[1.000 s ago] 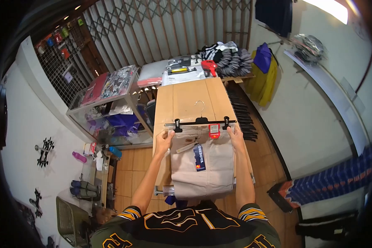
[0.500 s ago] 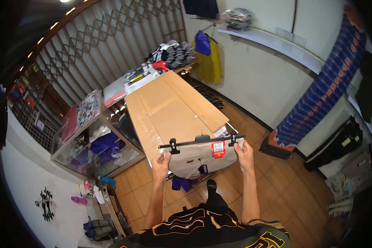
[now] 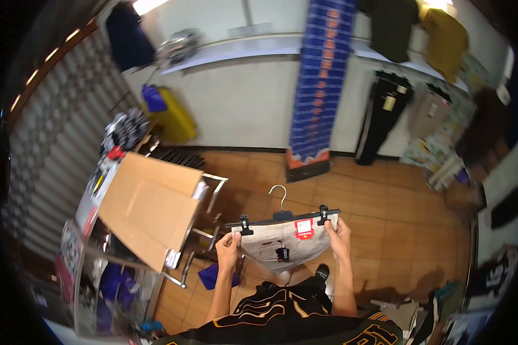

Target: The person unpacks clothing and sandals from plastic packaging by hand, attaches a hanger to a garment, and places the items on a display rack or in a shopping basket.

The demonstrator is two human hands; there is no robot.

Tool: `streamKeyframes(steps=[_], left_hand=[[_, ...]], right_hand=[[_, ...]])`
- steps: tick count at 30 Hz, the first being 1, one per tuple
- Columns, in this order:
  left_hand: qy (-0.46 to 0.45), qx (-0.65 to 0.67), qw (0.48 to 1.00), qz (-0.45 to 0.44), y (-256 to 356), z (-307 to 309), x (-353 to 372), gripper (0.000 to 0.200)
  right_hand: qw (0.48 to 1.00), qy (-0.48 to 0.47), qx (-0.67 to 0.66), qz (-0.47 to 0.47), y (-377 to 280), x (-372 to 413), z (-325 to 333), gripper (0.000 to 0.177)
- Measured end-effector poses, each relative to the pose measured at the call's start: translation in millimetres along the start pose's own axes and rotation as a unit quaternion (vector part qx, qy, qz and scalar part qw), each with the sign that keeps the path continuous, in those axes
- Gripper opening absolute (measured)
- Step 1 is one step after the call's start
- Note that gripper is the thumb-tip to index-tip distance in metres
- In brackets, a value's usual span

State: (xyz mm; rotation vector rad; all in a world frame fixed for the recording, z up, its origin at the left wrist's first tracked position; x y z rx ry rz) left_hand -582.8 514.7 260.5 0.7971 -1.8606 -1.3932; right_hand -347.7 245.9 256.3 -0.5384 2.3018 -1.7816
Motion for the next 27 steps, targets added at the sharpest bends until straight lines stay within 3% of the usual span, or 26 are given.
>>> streamKeyframes(steps=[8,14,22,27], left_hand=[[-0.228,-0.047,0.972,-0.002,-32,-248,0,0.026],[-0.311,-0.048,0.949,0.016,-79,-414,45,0.024],[-0.412,-0.039,0.910,0.019,-112,-558,73,0.023],[-0.436,-0.042,0.898,0.029,-131,-630,64,0.021]], right_hand=[[0.973,0.228,0.001,0.043,-53,33,220,0.017],[0.944,0.323,-0.008,0.067,-94,48,365,0.019],[0.888,0.446,0.025,0.113,-151,54,468,0.017],[0.868,0.475,0.017,0.140,-158,34,518,0.015]])
Point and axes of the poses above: each hand's wrist, its own x-axis away from the middle knuckle, its own z-axis out of the back of the hand, y = z × x, the point moved 6 cm from there along -x, towards the middle knuckle
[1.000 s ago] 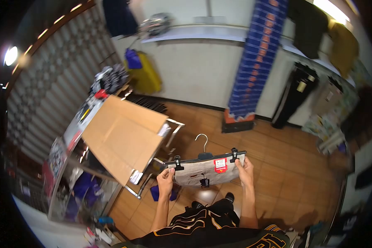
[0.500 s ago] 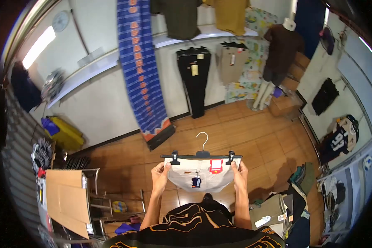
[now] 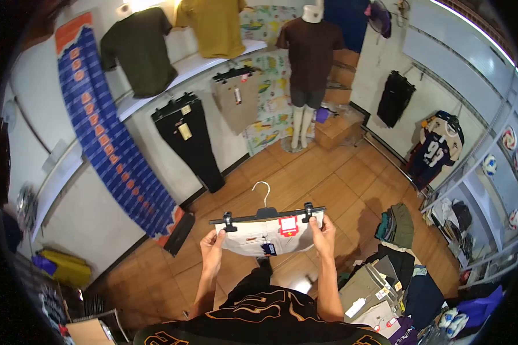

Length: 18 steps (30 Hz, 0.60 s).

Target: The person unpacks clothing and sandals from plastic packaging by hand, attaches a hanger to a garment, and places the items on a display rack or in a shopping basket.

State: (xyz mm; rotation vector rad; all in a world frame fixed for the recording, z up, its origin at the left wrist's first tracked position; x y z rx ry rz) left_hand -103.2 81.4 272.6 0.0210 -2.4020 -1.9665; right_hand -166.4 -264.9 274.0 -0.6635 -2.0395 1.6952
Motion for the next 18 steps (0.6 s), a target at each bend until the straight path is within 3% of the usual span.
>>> streamKeyframes(steps=[9,11,18], left_hand=[[-0.049,0.068,0.996,0.017,-42,-94,-155,0.017],[-0.067,0.002,0.998,0.012,-42,-116,-195,0.017],[-0.109,0.011,0.994,0.024,-24,-178,-294,0.022]], right_hand=[[0.997,0.055,0.037,0.026,7,-146,8,0.017],[0.996,0.075,0.032,0.035,-2,-177,0,0.017],[0.991,0.110,0.065,0.038,-2,-277,-11,0.015]])
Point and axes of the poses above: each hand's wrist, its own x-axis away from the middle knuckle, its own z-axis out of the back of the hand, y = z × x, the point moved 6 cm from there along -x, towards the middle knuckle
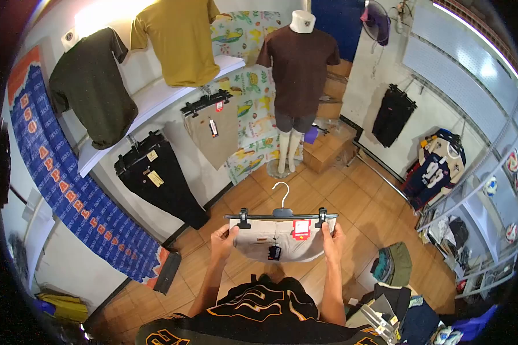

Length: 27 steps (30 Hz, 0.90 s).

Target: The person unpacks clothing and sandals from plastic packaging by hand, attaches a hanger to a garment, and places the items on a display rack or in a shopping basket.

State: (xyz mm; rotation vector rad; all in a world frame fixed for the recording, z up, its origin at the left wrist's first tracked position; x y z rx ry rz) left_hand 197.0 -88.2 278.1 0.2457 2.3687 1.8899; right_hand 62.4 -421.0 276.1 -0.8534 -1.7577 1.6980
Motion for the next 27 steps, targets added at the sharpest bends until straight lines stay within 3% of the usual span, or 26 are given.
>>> streamKeyframes(steps=[9,11,15,27], left_hand=[[0.067,-0.001,0.998,-0.015,-6,1,-108,0.022],[0.101,0.001,0.995,-0.015,0,-2,-128,0.022],[0.159,0.006,0.987,-0.030,-4,-1,-179,0.022],[0.319,-0.017,0.946,-0.055,9,11,-290,0.027]], right_hand=[[0.997,-0.069,-0.014,-0.032,27,-135,-102,0.014],[0.993,-0.119,-0.017,0.006,25,-169,-132,0.016],[0.980,-0.195,0.012,-0.033,45,-241,-183,0.019],[0.947,-0.317,0.043,0.017,18,-378,-349,0.022]])
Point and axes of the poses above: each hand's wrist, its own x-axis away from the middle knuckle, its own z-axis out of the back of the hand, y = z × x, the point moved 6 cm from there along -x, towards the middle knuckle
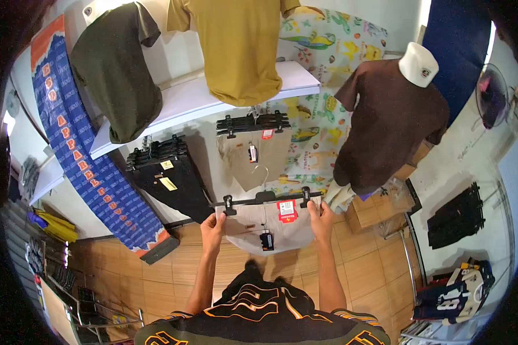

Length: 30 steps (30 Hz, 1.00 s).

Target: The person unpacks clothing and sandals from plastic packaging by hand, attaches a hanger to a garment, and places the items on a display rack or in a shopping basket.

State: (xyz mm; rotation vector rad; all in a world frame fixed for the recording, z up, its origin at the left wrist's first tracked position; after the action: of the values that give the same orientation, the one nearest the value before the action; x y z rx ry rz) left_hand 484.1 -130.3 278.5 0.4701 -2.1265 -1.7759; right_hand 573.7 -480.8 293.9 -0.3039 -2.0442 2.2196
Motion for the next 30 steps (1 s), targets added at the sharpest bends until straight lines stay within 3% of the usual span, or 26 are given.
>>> streamKeyframes(steps=[10,18,27,30], left_hand=[[0.007,-0.007,1.000,-0.012,5,-33,-144,0.032],[0.005,-0.010,1.000,-0.015,-6,-45,-241,0.031],[0.025,-0.034,0.999,0.015,-41,-47,-265,0.028],[0.037,-0.020,0.999,0.002,-53,-46,-265,0.026]], right_hand=[[0.999,-0.006,-0.010,0.051,-8,-138,-71,0.024],[0.999,-0.004,0.027,0.034,1,-219,-119,0.029],[0.999,-0.036,-0.018,0.013,62,-248,-136,0.026],[0.994,-0.076,-0.066,-0.036,63,-244,-140,0.027]])
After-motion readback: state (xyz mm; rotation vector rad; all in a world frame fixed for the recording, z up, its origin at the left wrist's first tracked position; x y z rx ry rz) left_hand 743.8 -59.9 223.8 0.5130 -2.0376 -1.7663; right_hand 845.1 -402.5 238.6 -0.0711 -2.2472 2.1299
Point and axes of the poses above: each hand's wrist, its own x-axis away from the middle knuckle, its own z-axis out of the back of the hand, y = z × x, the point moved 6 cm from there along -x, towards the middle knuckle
